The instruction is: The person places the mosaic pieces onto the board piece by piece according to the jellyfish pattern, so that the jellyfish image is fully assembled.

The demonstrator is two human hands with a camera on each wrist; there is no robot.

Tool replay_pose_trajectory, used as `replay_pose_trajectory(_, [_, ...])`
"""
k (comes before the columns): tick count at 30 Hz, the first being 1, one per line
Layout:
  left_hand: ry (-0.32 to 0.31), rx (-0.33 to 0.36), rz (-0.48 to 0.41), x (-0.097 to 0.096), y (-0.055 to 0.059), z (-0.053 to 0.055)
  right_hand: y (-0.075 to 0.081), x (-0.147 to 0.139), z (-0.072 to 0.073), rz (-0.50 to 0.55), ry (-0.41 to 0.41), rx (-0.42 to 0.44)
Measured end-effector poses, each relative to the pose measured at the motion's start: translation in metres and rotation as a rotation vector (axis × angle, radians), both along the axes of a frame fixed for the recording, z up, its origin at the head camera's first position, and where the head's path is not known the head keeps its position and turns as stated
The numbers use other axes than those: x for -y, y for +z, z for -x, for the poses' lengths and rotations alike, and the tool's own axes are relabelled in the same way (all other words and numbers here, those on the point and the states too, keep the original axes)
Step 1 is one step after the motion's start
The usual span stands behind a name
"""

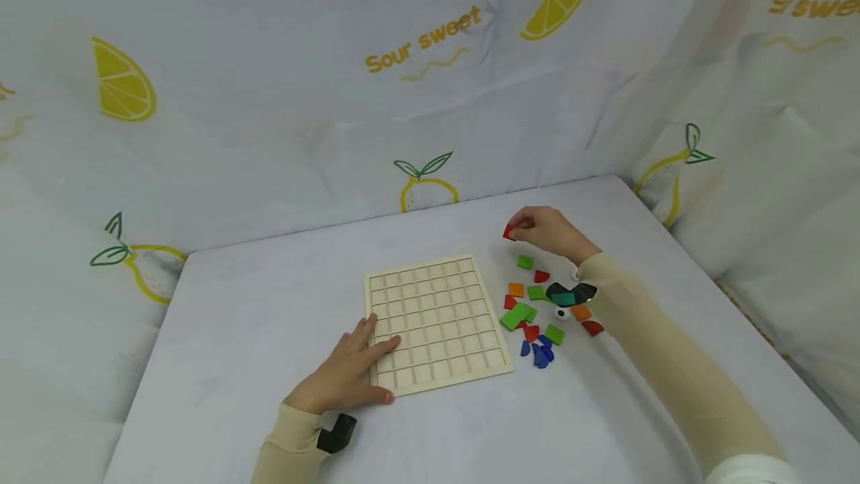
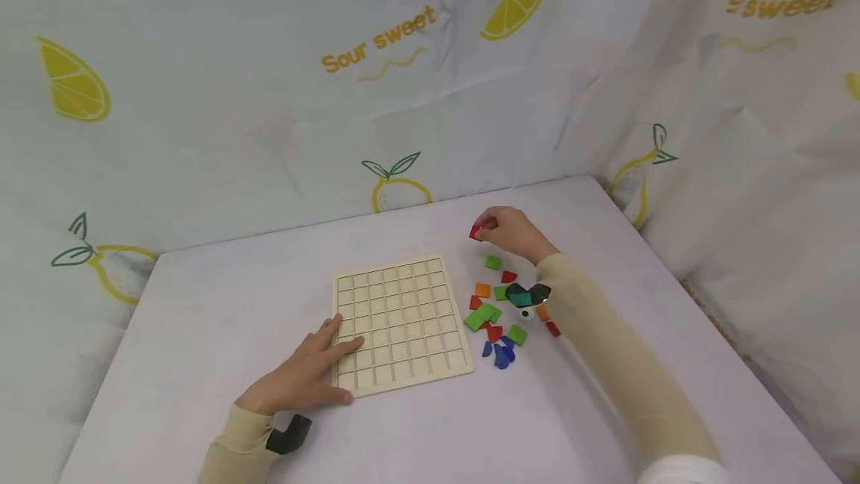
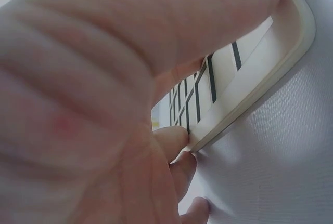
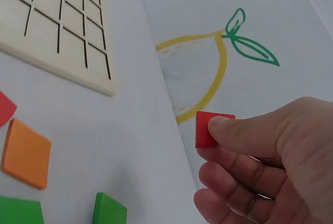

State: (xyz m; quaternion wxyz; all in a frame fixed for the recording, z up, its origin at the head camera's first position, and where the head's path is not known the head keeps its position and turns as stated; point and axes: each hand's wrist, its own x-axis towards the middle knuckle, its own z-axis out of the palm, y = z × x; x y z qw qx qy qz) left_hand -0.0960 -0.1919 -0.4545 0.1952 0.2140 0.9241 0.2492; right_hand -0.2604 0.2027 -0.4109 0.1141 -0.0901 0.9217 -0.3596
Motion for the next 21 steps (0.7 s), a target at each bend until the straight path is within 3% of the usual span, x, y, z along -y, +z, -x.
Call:
replay_pose_trajectory(12, [-0.004, -0.012, 0.001, 0.001, -0.002, 0.0, -0.006, 0.042, 0.004, 0.02, 0.04, 0.021])
replay_pose_trajectory(21, [0.002, -0.006, 0.006, 0.001, -0.003, 0.002, -0.02, 0.06, 0.004, 0.03, 0.094, 0.051])
